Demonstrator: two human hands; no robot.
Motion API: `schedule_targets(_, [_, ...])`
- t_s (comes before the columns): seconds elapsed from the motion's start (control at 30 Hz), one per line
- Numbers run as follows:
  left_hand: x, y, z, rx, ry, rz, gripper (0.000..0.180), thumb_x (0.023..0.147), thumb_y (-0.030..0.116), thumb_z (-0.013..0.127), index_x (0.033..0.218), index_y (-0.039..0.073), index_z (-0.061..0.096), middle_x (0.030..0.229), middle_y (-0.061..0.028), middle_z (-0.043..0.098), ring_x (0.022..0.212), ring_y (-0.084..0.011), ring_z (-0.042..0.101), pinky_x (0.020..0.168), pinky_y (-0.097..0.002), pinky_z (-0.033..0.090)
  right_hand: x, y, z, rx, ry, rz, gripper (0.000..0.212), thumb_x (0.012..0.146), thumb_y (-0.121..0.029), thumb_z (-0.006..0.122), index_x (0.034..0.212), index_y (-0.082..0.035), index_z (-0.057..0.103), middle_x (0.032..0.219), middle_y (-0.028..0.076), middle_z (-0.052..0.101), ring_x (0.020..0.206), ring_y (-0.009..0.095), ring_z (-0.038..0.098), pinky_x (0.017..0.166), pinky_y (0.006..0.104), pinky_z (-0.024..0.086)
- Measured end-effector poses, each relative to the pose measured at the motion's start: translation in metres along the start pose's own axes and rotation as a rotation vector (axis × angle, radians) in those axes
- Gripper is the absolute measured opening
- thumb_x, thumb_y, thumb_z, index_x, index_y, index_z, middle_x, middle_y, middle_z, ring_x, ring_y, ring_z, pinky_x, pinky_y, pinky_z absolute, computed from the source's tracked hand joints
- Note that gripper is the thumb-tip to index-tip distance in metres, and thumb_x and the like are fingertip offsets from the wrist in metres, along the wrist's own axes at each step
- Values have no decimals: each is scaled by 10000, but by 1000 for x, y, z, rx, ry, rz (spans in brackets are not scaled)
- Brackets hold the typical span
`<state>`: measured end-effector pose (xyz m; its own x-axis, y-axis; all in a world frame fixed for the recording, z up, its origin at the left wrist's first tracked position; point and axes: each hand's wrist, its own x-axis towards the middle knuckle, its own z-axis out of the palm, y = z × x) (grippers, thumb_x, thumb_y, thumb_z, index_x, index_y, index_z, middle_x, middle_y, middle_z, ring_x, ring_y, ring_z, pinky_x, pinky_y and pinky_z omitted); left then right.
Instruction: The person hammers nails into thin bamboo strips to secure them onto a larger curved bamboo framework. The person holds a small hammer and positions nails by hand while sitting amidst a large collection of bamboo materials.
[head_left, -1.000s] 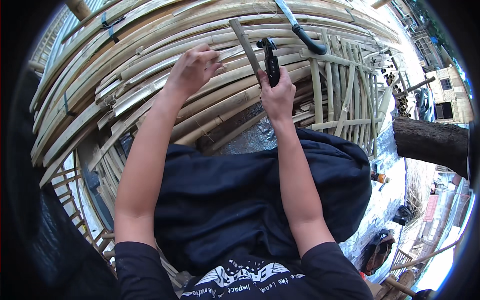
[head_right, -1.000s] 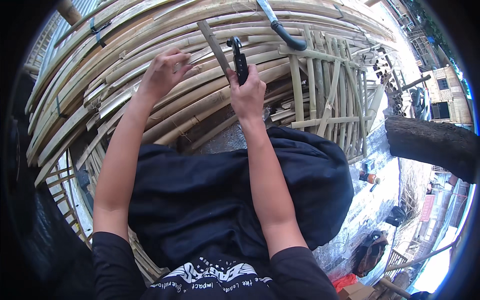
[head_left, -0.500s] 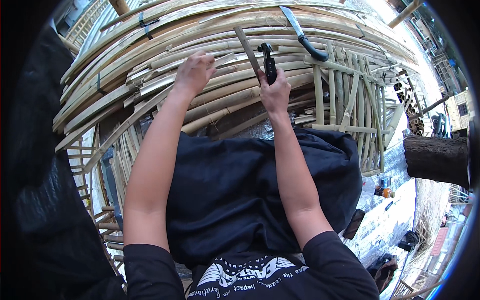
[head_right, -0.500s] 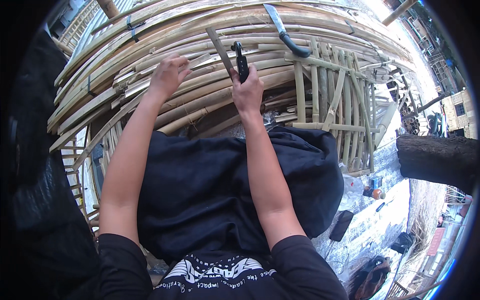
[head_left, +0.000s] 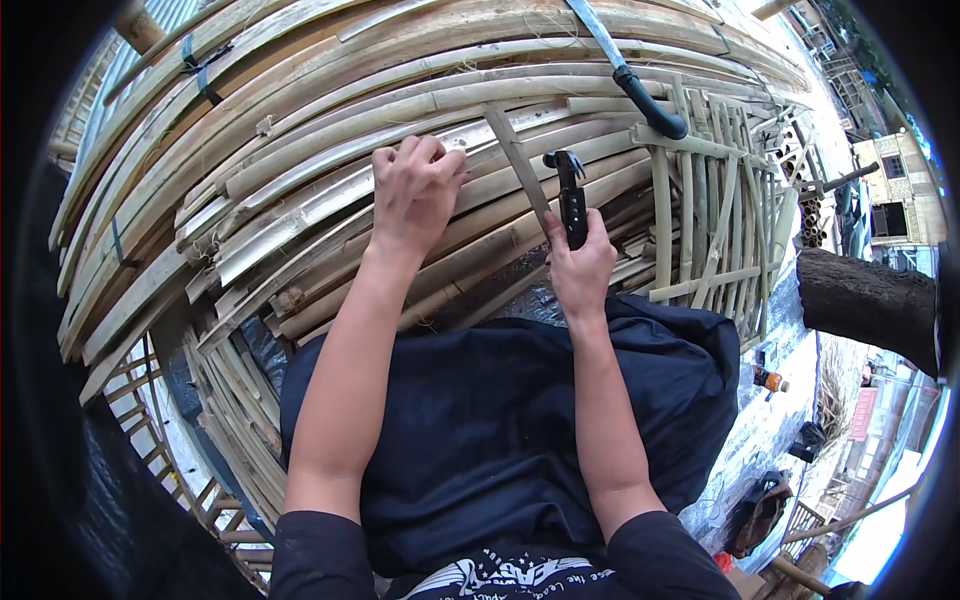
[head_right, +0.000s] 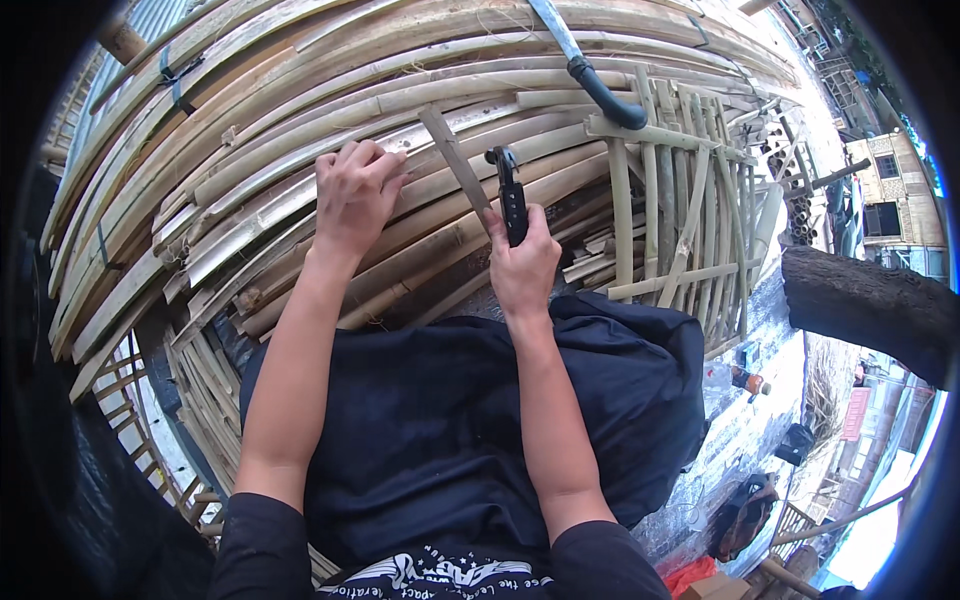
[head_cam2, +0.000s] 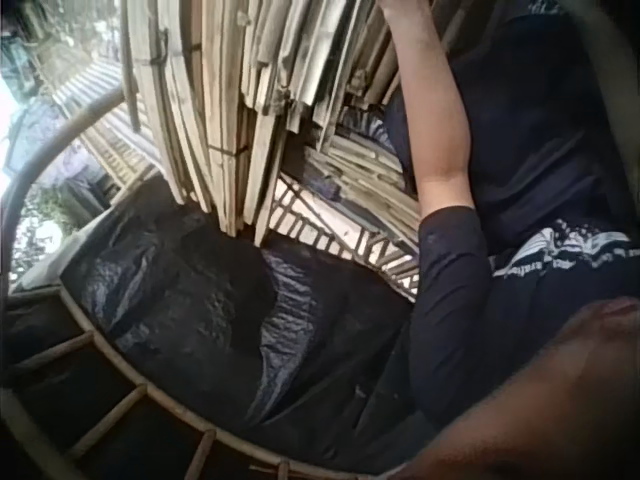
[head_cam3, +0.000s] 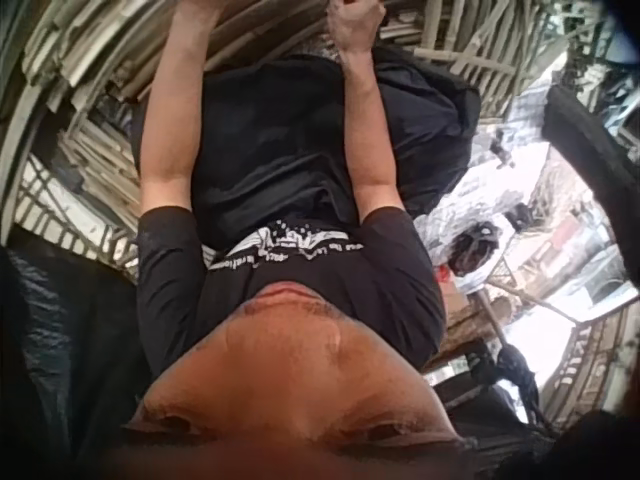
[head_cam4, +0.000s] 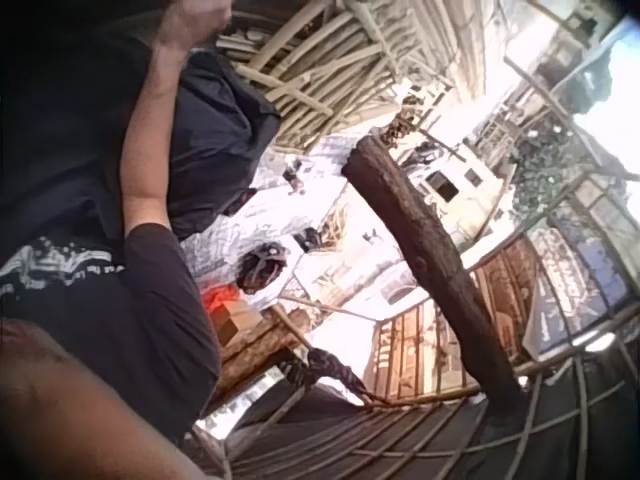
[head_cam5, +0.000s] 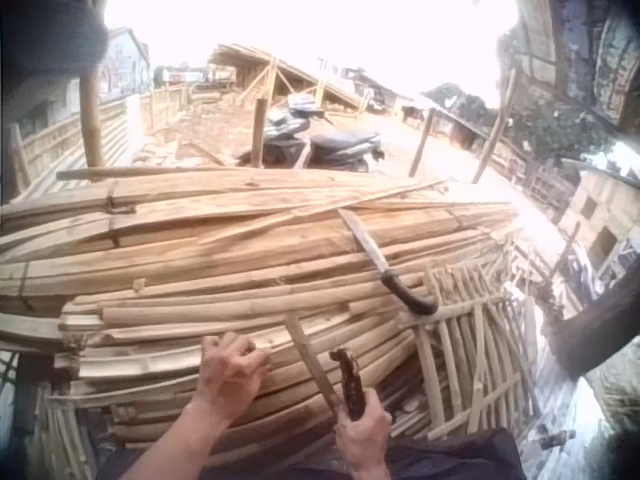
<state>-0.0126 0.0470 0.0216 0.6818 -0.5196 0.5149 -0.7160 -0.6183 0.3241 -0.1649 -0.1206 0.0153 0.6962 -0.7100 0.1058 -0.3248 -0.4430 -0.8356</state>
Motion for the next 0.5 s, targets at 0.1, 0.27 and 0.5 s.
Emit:
schedule_targets(0.1, [1, -7, 10, -10, 50, 49, 209, 809, 194, 822, 1010, 159, 775, 971, -5, 698, 1025, -227, 620, 920, -438, 421, 5, 19, 1, 5, -14, 18, 416, 948, -377, 783, 910, -2, 607, 619, 55, 601, 557, 141, 567, 567, 340, 475])
schedule_targets(0.27, [-6, -7, 19, -66, 98, -12, 229, 828, 211, 816, 1045, 147, 779, 1002, -16, 699, 1049, -233, 611, 962, -448, 409, 15, 23, 7, 47, -78, 37, 421, 962, -395, 766, 892, -16, 594, 612, 35, 604, 532, 124, 595, 523, 322, 473])
schedule_targets(0.5, [-4, -7, 25, -44, 113, -7, 221, 847, 237, 805, 1053, 161, 781, 1009, -3, 676, 1046, -231, 615, 964, -447, 406, 16, 24, 11, 73, -75, 7, 396, 962, -369, 770, 890, -23, 593, 613, 27, 597, 523, 115, 606, 502, 310, 467])
